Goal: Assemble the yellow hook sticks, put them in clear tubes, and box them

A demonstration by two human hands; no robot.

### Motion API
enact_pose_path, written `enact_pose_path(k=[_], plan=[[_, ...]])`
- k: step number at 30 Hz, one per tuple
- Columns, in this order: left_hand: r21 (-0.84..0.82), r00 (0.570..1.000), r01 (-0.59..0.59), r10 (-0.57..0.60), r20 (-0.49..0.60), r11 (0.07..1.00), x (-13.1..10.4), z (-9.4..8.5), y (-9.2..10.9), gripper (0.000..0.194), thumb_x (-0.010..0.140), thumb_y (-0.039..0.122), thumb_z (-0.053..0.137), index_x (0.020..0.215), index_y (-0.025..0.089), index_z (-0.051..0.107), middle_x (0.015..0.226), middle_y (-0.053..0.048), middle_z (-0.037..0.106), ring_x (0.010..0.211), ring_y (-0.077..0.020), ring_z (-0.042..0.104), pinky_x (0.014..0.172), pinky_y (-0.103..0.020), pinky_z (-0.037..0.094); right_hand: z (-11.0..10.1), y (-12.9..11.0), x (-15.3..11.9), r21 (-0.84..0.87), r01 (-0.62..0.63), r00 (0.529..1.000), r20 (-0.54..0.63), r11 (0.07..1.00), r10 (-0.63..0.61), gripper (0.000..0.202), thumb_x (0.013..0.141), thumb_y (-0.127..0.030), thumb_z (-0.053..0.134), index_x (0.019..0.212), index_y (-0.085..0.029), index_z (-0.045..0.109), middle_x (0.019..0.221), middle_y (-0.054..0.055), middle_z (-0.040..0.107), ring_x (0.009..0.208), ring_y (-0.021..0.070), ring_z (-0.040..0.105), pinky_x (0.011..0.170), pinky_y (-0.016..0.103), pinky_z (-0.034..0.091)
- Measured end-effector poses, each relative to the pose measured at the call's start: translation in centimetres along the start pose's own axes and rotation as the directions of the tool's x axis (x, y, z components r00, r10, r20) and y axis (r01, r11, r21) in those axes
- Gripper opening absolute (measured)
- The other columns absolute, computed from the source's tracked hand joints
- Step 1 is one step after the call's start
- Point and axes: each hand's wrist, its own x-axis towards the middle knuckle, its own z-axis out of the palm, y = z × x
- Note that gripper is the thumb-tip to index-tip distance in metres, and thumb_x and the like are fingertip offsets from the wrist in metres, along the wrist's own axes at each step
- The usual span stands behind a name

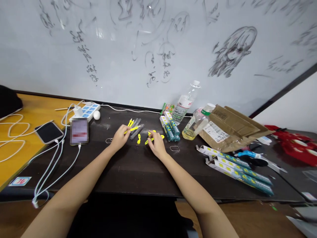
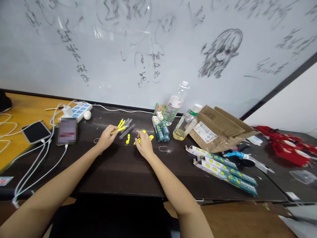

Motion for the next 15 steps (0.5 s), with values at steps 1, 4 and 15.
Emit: enact_pose_path(k=[1, 4, 15], plan=[[-0.03, 0.997, -0.042, 0.043, 0.059, 0.999, -0.2, 0.3, 0.5, 0.023, 0.093, 0.028, 0.04, 0.098, 0.017, 0.059, 0.097, -0.007, 0.06, 0.096, -0.0178, 0.057, 0.088, -0.031, 0.045, 0.0, -0.1, 0.0, 0.03, 0.008, 1.0, -0.011, 1.0, -0.008, 0.039, 0.09, -0.026, 0.045, 0.128, -0.018, 0.045, 0.094, 0.007, 0.062, 0.092, 0.0225, 0.053, 0.087, 0.037, 0.042], [-0.095, 0.963, -0.129, 0.148, 0.226, 0.987, -0.8, 0.9, 1.6, 0.023, 0.094, 0.029, 0.039, 0.099, 0.019, 0.06, 0.099, -0.006, 0.061, 0.097, -0.0175, 0.058, 0.089, -0.031, 0.045, -0.1, -0.1, 0.0, 0.073, 0.047, 0.999, -0.026, 0.996, -0.045, 0.034, 0.092, -0.027, 0.043, 0.124, -0.018, 0.047, 0.094, 0.007, 0.062, 0.091, 0.0214, 0.055, 0.087, 0.036, 0.044], [0.026, 0.966, -0.15, 0.141, 0.214, 0.988, -0.9, 0.6, 1.6, 0.023, 0.093, 0.025, 0.041, 0.104, 0.021, 0.061, 0.102, -0.006, 0.061, 0.098, -0.0177, 0.06, 0.091, -0.032, 0.045, -0.1, -0.2, -0.1, 0.069, 0.08, 0.997, -0.005, 0.994, -0.079, 0.019, 0.092, -0.028, 0.043, 0.099, -0.02, 0.059, 0.091, 0.008, 0.064, 0.088, 0.0211, 0.058, 0.081, 0.034, 0.046]])
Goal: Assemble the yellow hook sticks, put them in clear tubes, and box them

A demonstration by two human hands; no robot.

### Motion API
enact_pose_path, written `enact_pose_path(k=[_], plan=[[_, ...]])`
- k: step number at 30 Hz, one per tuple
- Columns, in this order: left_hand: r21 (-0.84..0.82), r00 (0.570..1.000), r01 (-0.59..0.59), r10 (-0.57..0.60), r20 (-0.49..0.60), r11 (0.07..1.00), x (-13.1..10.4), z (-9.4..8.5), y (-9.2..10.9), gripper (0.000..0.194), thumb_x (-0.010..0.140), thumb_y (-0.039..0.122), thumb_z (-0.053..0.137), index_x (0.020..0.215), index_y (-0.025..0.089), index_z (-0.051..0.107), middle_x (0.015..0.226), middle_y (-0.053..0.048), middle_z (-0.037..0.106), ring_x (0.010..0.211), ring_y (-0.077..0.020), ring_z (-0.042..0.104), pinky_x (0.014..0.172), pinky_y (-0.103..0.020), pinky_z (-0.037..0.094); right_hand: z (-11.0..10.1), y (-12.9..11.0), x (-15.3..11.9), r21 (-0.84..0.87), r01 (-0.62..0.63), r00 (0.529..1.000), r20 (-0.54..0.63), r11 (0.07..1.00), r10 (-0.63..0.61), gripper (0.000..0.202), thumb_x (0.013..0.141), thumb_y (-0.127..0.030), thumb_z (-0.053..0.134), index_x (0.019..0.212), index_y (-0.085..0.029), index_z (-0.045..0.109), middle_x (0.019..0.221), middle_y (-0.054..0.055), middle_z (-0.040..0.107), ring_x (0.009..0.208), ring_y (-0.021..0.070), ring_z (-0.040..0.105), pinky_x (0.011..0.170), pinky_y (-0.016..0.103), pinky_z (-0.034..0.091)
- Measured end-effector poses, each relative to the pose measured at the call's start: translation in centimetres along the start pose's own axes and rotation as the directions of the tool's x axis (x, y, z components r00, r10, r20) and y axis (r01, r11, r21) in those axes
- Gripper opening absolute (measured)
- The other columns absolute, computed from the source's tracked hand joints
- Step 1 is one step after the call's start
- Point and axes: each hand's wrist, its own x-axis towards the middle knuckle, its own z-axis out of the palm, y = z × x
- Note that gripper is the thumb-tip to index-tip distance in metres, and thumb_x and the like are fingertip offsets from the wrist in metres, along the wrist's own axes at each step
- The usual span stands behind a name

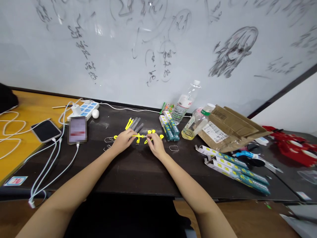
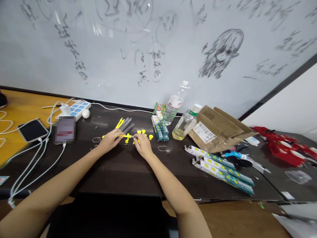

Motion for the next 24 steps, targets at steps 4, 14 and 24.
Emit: enact_pose_path(k=[4, 14, 24], plan=[[0.017, 1.0, -0.007, 0.007, 0.016, 1.0, 0.0, -0.1, 0.3, 0.025, 0.094, 0.027, 0.04, 0.103, 0.02, 0.062, 0.103, -0.006, 0.063, 0.099, -0.0186, 0.06, 0.089, -0.033, 0.045, 0.0, -0.1, 0.0, 0.019, -0.009, 1.0, 0.01, 1.0, 0.009, 0.021, 0.093, -0.028, 0.042, 0.103, -0.021, 0.059, 0.093, 0.008, 0.064, 0.089, 0.021, 0.058, 0.081, 0.034, 0.046], [-0.008, 0.998, 0.006, -0.006, 0.069, 1.0, -0.1, 0.8, 1.0, 0.023, 0.092, 0.03, 0.044, 0.1, 0.02, 0.063, 0.098, -0.006, 0.067, 0.094, -0.0189, 0.061, 0.086, -0.033, 0.046, 0.4, -0.6, -0.3, -0.036, 0.041, 0.992, 0.119, 0.999, -0.036, 0.022, 0.094, -0.03, 0.042, 0.103, -0.021, 0.059, 0.089, 0.007, 0.065, 0.085, 0.0202, 0.058, 0.079, 0.033, 0.046], [-0.216, 0.982, 0.187, -0.187, 0.018, 0.959, 0.0, 0.1, 1.2, 0.022, 0.087, 0.038, 0.052, 0.09, 0.022, 0.066, 0.089, -0.001, 0.07, 0.08, -0.0166, 0.064, 0.076, -0.028, 0.048, 0.2, 0.4, -0.1, 0.166, -0.157, 0.982, -0.076, 0.973, 0.172, 0.018, 0.092, -0.032, 0.04, 0.091, -0.02, 0.053, 0.084, 0.005, 0.062, 0.076, 0.0173, 0.058, 0.07, 0.029, 0.047]])
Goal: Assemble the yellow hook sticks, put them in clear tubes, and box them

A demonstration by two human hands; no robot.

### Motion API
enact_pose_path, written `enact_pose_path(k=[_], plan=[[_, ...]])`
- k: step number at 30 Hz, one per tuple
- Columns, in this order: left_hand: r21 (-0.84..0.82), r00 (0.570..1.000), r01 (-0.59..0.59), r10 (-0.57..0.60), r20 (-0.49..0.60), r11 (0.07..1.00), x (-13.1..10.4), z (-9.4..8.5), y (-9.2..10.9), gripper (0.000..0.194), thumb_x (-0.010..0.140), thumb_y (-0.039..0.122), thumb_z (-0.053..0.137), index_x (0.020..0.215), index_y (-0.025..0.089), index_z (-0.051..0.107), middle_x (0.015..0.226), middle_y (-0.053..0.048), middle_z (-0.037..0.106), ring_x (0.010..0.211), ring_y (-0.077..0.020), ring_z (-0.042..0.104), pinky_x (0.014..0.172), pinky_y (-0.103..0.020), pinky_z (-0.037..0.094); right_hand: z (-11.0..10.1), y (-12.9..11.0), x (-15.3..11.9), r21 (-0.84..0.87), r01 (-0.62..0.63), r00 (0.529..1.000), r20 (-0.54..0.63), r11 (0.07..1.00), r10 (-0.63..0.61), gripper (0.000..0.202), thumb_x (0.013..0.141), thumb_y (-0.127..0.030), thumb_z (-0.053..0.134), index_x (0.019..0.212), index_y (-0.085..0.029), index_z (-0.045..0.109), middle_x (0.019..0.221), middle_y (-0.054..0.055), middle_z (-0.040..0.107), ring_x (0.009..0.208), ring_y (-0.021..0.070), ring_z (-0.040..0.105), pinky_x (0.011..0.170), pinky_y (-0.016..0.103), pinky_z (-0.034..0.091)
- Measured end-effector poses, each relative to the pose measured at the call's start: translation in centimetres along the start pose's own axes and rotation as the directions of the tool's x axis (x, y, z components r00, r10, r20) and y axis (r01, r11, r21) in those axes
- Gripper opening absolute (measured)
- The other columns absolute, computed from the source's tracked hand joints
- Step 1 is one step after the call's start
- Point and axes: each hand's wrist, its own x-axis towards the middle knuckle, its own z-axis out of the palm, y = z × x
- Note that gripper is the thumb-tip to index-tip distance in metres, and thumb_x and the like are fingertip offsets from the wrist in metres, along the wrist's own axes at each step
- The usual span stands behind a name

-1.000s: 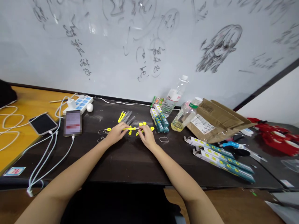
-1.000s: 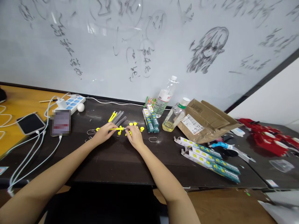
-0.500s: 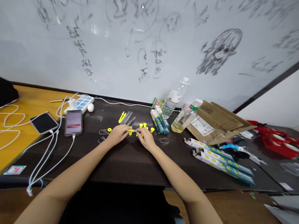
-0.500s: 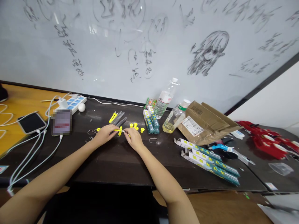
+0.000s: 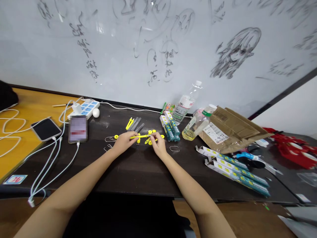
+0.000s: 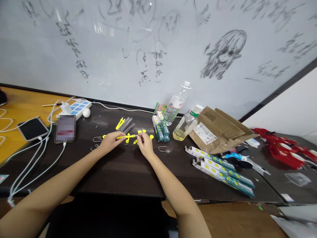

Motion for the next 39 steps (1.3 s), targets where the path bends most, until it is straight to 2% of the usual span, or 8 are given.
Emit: enact_pose_path(k=[5, 8, 11, 14, 18, 23, 32, 39], plan=[[-0.518, 0.947, 0.252, -0.318, -0.041, 0.817, 0.7, 0.7, -0.5, 0.033, 0.07, 0.046, 0.068, 0.081, 0.015, 0.065, 0.076, -0.004, 0.069, 0.065, -0.0148, 0.063, 0.065, -0.028, 0.052, -0.2, -0.3, 0.0, -0.056, 0.094, 0.996, 0.005, 0.994, -0.094, 0.015, 0.088, -0.027, 0.043, 0.078, -0.02, 0.052, 0.075, 0.003, 0.058, 0.07, 0.0163, 0.054, 0.067, 0.028, 0.044], [-0.69, 0.897, 0.338, -0.441, 0.03, 0.64, 0.9, 1.0, -0.3, 0.04, 0.066, 0.051, 0.07, 0.079, 0.014, 0.064, 0.078, -0.007, 0.069, 0.068, -0.0152, 0.065, 0.07, -0.03, 0.054, 0.3, -1.4, -0.3, -0.157, 0.241, 0.962, 0.171, 0.958, -0.214, 0.016, 0.088, -0.028, 0.046, 0.076, -0.021, 0.054, 0.073, 0.003, 0.058, 0.072, 0.0171, 0.053, 0.069, 0.029, 0.042], [-0.743, 0.895, 0.355, -0.436, 0.094, 0.568, 0.7, 1.1, 0.1, 0.04, 0.068, 0.051, 0.069, 0.082, 0.015, 0.059, 0.083, -0.007, 0.07, 0.074, -0.0162, 0.066, 0.072, -0.031, 0.054, 0.7, -2.3, -0.5, -0.188, 0.382, 0.889, 0.342, 0.905, -0.304, 0.018, 0.089, -0.035, 0.05, 0.081, -0.021, 0.059, 0.077, 0.004, 0.061, 0.075, 0.0181, 0.052, 0.072, 0.031, 0.041], [-0.72, 0.92, 0.332, -0.377, 0.106, 0.609, 0.4, 1.3, 0.4, 0.036, 0.074, 0.05, 0.064, 0.083, 0.017, 0.053, 0.066, 0.0, 0.064, 0.059, -0.012, 0.061, 0.059, -0.025, 0.051, 0.1, -2.0, -0.1, -0.234, 0.376, 0.897, 0.336, 0.897, -0.288, 0.021, 0.091, -0.035, 0.047, 0.084, -0.021, 0.061, 0.079, 0.005, 0.062, 0.077, 0.0186, 0.053, 0.075, 0.031, 0.041], [-0.608, 0.96, 0.27, -0.256, 0.112, 0.746, 0.1, 1.8, 0.2, 0.031, 0.081, 0.048, 0.057, 0.081, 0.017, 0.053, 0.055, 0.004, 0.053, 0.047, -0.0078, 0.049, 0.048, -0.02, 0.044, -1.6, 0.5, 1.0, -0.32, 0.147, 0.989, 0.074, 0.936, -0.13, 0.022, 0.091, -0.025, 0.042, 0.082, -0.02, 0.061, 0.08, 0.006, 0.063, 0.078, 0.0189, 0.054, 0.074, 0.03, 0.041], [-0.531, 0.947, 0.319, -0.25, 0.2, 0.785, -0.1, 2.1, 0.1, 0.03, 0.08, 0.046, 0.058, 0.08, 0.015, 0.056, 0.058, 0.002, 0.053, 0.049, -0.0083, 0.05, 0.047, -0.02, 0.044, -2.6, 3.5, 1.8, -0.321, -0.095, 0.991, -0.124, 0.942, 0.058, 0.017, 0.085, -0.022, 0.044, 0.083, -0.019, 0.061, 0.082, 0.006, 0.065, 0.077, 0.0192, 0.056, 0.071, 0.03, 0.042], [-0.486, 0.956, 0.29, -0.275, 0.104, 0.824, 0.0, 1.9, -0.4, 0.029, 0.082, 0.046, 0.054, 0.082, 0.016, 0.056, 0.058, 0.002, 0.055, 0.05, -0.0091, 0.05, 0.046, -0.02, 0.043, -0.7, 1.8, 0.8, -0.29, 0.051, 0.997, 0.077, 0.956, -0.029, 0.015, 0.085, -0.018, 0.047, 0.086, -0.02, 0.062, 0.085, 0.005, 0.066, 0.08, 0.0186, 0.056, 0.074, 0.029, 0.043], [-0.442, 0.96, 0.271, -0.271, 0.063, 0.855, 0.1, 1.8, -0.9, 0.029, 0.083, 0.046, 0.052, 0.082, 0.017, 0.055, 0.059, 0.003, 0.055, 0.049, -0.0083, 0.049, 0.048, -0.019, 0.042, 0.2, -0.1, 0.1, -0.295, 0.243, 0.948, 0.276, 0.924, -0.161, 0.015, 0.087, -0.017, 0.047, 0.088, -0.019, 0.062, 0.081, 0.004, 0.063, 0.08, 0.0175, 0.055, 0.075, 0.028, 0.041]])
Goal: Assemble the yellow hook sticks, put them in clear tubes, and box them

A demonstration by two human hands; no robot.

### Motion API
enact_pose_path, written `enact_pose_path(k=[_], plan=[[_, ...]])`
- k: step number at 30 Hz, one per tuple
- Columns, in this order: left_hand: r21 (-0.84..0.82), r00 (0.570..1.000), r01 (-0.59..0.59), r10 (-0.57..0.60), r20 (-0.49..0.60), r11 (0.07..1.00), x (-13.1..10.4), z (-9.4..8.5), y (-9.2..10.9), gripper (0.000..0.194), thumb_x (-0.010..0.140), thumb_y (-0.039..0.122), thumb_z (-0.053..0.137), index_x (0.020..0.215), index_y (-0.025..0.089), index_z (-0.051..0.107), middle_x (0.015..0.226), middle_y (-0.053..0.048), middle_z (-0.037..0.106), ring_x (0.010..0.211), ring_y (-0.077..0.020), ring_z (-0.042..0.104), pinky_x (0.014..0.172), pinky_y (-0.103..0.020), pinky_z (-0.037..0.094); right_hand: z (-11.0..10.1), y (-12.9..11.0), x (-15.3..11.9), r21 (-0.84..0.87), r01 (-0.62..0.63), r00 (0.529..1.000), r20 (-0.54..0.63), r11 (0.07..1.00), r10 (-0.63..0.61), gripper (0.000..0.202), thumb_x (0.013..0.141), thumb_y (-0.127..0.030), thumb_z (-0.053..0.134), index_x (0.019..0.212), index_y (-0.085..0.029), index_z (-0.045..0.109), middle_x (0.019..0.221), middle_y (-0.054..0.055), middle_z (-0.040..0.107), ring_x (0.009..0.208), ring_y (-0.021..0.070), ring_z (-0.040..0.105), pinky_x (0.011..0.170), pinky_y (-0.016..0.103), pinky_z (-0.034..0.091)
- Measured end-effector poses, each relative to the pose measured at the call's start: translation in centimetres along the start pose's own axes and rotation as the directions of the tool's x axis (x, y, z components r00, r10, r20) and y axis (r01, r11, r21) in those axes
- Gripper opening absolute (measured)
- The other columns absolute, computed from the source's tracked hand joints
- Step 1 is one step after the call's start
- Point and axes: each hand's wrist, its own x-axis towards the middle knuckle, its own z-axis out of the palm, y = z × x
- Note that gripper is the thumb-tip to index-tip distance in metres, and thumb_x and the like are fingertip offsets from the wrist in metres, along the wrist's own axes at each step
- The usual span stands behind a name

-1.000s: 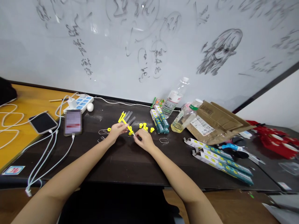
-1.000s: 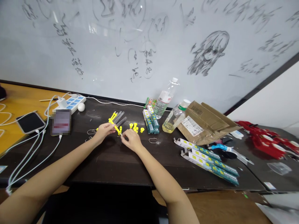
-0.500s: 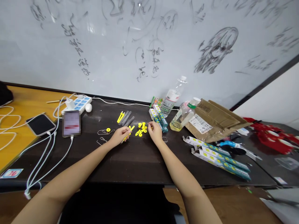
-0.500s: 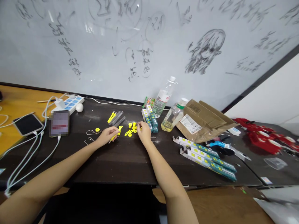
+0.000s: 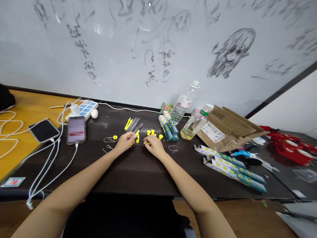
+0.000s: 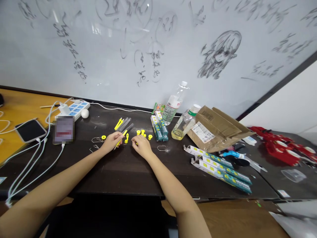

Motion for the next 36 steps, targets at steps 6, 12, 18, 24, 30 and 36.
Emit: enact_pose_path(k=[6, 12, 18, 24, 30, 36], plan=[[0.014, 1.0, -0.008, 0.008, 0.006, 1.0, 0.0, 0.0, 0.2, 0.029, 0.082, 0.046, 0.053, 0.08, 0.017, 0.055, 0.058, 0.003, 0.055, 0.049, -0.0085, 0.049, 0.05, -0.02, 0.042, 0.5, -1.8, -0.2, -0.041, 0.169, 0.981, 0.103, 0.985, -0.164, 0.016, 0.089, -0.019, 0.047, 0.089, -0.02, 0.063, 0.081, 0.004, 0.063, 0.077, 0.0166, 0.051, 0.075, 0.028, 0.04], [0.0, 1.0, 0.003, -0.003, 0.016, 1.0, 0.0, 0.1, -0.1, 0.029, 0.083, 0.047, 0.053, 0.082, 0.017, 0.055, 0.059, 0.003, 0.055, 0.049, -0.0091, 0.05, 0.048, -0.02, 0.042, -0.1, -0.7, 0.0, -0.051, 0.08, 0.996, 0.046, 0.995, -0.078, 0.015, 0.088, -0.018, 0.048, 0.089, -0.02, 0.063, 0.081, 0.004, 0.063, 0.078, 0.0174, 0.053, 0.074, 0.028, 0.04], [-0.021, 0.999, 0.0, 0.0, 0.04, 1.0, 0.0, 0.2, 0.0, 0.03, 0.082, 0.047, 0.053, 0.083, 0.017, 0.056, 0.059, 0.002, 0.056, 0.05, -0.0094, 0.051, 0.049, -0.02, 0.044, -1.7, 2.8, 0.4, -0.05, -0.217, 0.958, -0.201, 0.975, 0.204, 0.015, 0.085, -0.018, 0.047, 0.084, -0.02, 0.062, 0.081, 0.006, 0.063, 0.08, 0.0199, 0.054, 0.075, 0.031, 0.04], [-0.086, 0.998, -0.009, 0.014, 0.057, 0.996, 0.1, 0.2, -0.3, 0.022, 0.081, 0.038, 0.053, 0.089, 0.017, 0.054, 0.063, 0.001, 0.059, 0.055, -0.0111, 0.056, 0.054, -0.023, 0.047, -2.0, 4.9, 0.3, -0.017, -0.414, 0.855, -0.35, 0.91, 0.383, 0.014, 0.081, -0.017, 0.046, 0.083, -0.019, 0.06, 0.08, 0.005, 0.061, 0.078, 0.0205, 0.052, 0.074, 0.031, 0.039], [-0.076, 0.998, -0.002, 0.007, 0.058, 0.997, 0.0, 0.1, -0.2, 0.021, 0.078, 0.027, 0.049, 0.096, 0.017, 0.053, 0.063, 0.003, 0.058, 0.053, -0.01, 0.053, 0.055, -0.023, 0.046, -1.4, 3.7, 0.2, -0.092, -0.302, 0.943, -0.178, 0.949, 0.283, 0.017, 0.084, -0.016, 0.045, 0.089, -0.018, 0.06, 0.089, 0.007, 0.061, 0.088, 0.0214, 0.052, 0.079, 0.032, 0.038], [0.086, 0.999, -0.047, 0.045, 0.023, 0.995, -0.5, -0.1, 0.4, 0.016, 0.081, 0.025, 0.041, 0.087, 0.018, 0.054, 0.058, 0.005, 0.049, 0.049, -0.0087, 0.046, 0.052, -0.02, 0.039, -1.4, 2.7, -0.1, -0.335, -0.181, 0.983, -0.021, 0.925, 0.185, 0.014, 0.081, -0.018, 0.053, 0.09, -0.02, 0.063, 0.091, 0.01, 0.061, 0.091, 0.0247, 0.047, 0.074, 0.034, 0.033]])
